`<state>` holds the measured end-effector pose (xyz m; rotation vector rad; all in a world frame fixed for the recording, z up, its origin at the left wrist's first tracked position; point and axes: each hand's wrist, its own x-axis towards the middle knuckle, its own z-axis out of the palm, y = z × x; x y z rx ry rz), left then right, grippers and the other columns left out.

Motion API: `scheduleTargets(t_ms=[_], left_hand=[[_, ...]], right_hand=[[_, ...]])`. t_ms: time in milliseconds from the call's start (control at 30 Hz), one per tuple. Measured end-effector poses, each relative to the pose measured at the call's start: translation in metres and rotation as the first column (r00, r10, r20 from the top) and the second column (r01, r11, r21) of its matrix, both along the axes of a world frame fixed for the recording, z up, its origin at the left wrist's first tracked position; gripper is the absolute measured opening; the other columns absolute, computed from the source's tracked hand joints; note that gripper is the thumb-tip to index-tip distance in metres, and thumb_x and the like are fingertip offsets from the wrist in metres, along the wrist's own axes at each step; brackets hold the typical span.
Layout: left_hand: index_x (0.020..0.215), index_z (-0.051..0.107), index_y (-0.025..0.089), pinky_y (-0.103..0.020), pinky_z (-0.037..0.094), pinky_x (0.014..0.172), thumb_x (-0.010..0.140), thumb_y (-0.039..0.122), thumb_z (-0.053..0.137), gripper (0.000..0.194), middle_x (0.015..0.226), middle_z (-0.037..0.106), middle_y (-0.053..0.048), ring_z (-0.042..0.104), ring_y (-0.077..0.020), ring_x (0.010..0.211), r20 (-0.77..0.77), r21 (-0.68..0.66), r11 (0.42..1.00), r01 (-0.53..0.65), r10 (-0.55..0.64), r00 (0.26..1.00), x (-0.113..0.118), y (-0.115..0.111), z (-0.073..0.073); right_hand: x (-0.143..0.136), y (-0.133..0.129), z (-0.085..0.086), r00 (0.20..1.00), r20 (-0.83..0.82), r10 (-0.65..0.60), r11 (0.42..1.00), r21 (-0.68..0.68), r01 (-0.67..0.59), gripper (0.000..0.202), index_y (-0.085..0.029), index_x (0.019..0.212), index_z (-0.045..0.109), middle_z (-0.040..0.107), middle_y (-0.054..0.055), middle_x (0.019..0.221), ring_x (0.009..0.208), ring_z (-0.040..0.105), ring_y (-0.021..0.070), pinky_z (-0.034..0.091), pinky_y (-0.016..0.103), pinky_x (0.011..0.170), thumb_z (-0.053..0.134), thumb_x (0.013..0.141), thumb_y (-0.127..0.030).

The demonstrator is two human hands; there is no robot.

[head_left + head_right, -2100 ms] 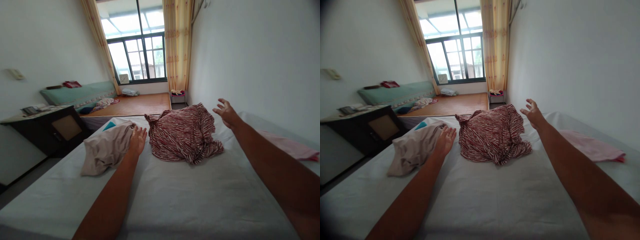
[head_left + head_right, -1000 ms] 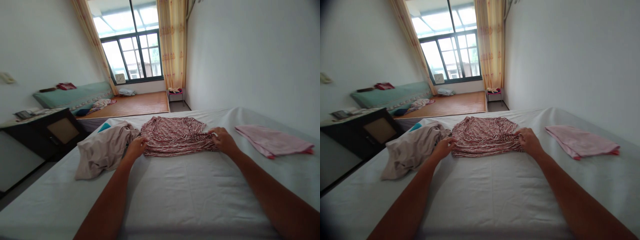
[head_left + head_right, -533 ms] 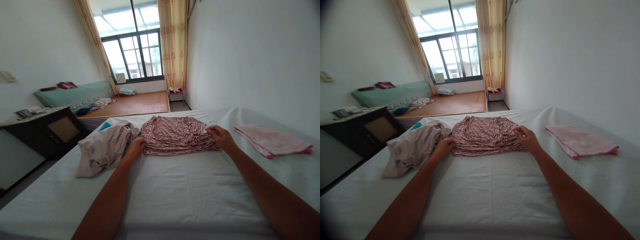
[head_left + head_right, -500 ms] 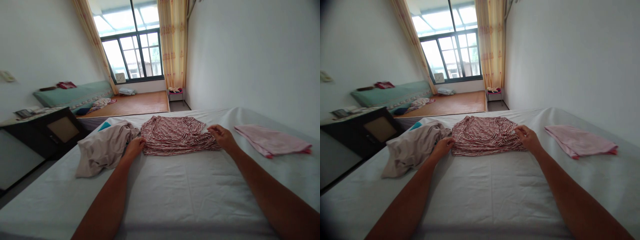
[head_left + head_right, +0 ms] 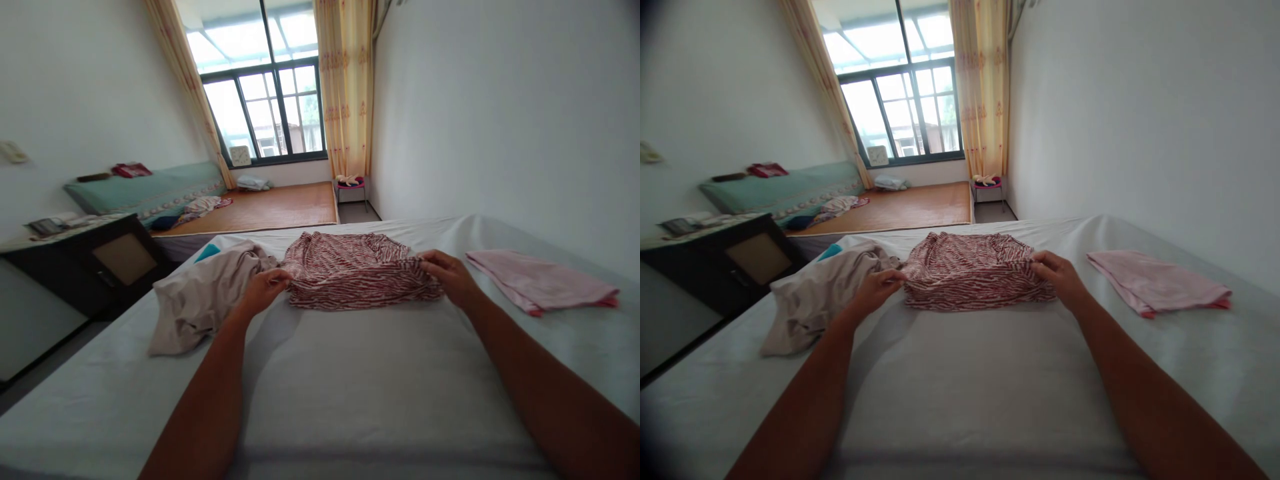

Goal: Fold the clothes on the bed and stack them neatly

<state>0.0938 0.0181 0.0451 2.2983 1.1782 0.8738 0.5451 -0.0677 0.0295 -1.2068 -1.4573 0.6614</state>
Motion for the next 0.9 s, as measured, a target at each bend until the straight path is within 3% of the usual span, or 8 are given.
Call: scheduleTargets(t_ms=[67,167,233,300,433,533,633,900], left_hand=[[0.088,0.071,0.016,-0.025,0.051,0.074,0.081,0.034,0.058,0.023,0.084,0.072,-0.004,0.066,-0.0173,0.08,-0.075,-0.126,0.976,0.18,-0.19,0.979,0.0,-0.005,0.004],[0.084,0.072,0.015,-0.023,0.05,0.072,0.082,0.034,0.06,0.022,0.082,0.071,-0.004,0.064,-0.0158,0.078,-0.132,-0.267,0.904,0.334,-0.378,0.916,0.001,-0.01,0.006],[0.083,0.071,0.015,-0.023,0.05,0.069,0.084,0.037,0.057,0.026,0.08,0.07,-0.004,0.063,-0.0154,0.075,-0.118,-0.276,0.908,0.314,-0.356,0.927,0.001,-0.009,0.004],[0.087,0.071,0.014,-0.026,0.051,0.07,0.087,0.038,0.053,0.029,0.08,0.07,-0.004,0.063,-0.0162,0.074,-0.102,-0.202,0.962,0.183,-0.206,0.973,0.0,-0.004,-0.002],[0.112,0.066,0.015,-0.037,0.049,0.091,0.087,0.027,0.048,0.033,0.109,0.068,-0.01,0.063,-0.0219,0.097,-0.089,0.103,0.987,-0.122,0.131,0.987,0.001,0.014,-0.024],[0.129,0.056,0.016,-0.043,0.038,0.107,0.085,0.017,0.045,0.046,0.13,0.059,-0.012,0.052,-0.0239,0.12,-0.121,0.22,0.965,-0.142,0.171,0.978,0.007,0.028,-0.043],[0.136,0.049,0.017,-0.044,0.035,0.109,0.083,0.012,0.044,0.054,0.133,0.057,-0.011,0.05,-0.0235,0.123,-0.202,0.186,0.972,-0.143,0.18,0.963,0.013,0.038,-0.056],[0.1,0.067,0.018,-0.039,0.045,0.092,0.086,0.018,0.045,0.026,0.099,0.064,-0.01,0.058,-0.0233,0.096,-0.293,0.168,0.967,-0.192,0.235,0.927,0.014,0.036,-0.047]], right_hand=[[0.02,-0.016,0.01,0.972,-0.077,0.22,0.965,-0.126,-0.229,0.03,-0.022,0.088,0.064,0.066,0.003,0.08,0.074,0.06,0.0181,0.047,0.033,0.071,0.064,0.079,-0.05],[0.038,-0.032,0.021,0.846,-0.006,0.533,0.779,-0.388,-0.493,0.033,-0.017,0.083,0.066,0.065,0.005,0.077,0.073,0.06,0.0178,0.047,0.031,0.07,0.065,0.08,-0.05],[0.038,-0.035,0.025,0.763,0.041,0.645,0.665,-0.522,-0.534,0.035,-0.014,0.083,0.066,0.064,0.006,0.076,0.07,0.059,0.0162,0.046,0.029,0.066,0.061,0.084,-0.049],[0.032,-0.034,0.025,0.735,0.05,0.676,0.618,-0.582,-0.529,0.036,-0.014,0.084,0.064,0.062,0.004,0.072,0.064,0.056,0.0136,0.044,0.027,0.06,0.058,0.086,-0.05],[0.008,-0.028,0.017,0.729,0.143,0.669,0.638,-0.614,-0.465,0.038,-0.016,0.09,0.064,0.062,0.002,0.075,0.063,0.054,0.0125,0.042,0.025,0.058,0.059,0.084,-0.053],[-0.014,-0.026,0.009,0.692,0.371,0.62,0.744,-0.557,-0.369,0.044,-0.018,0.1,0.066,0.066,0.004,0.09,0.076,0.058,0.017,0.045,0.027,0.067,0.066,0.077,-0.055],[-0.03,-0.026,0.003,0.656,0.547,0.52,0.845,-0.443,-0.301,0.051,-0.019,0.104,0.066,0.067,0.006,0.098,0.086,0.059,0.021,0.046,0.03,0.075,0.073,0.068,-0.055],[-0.034,-0.022,-0.001,0.672,0.498,0.548,0.833,-0.399,-0.383,0.028,-0.021,0.088,0.069,0.068,0.004,0.088,0.081,0.059,0.0196,0.046,0.031,0.075,0.062,0.079,-0.046]])
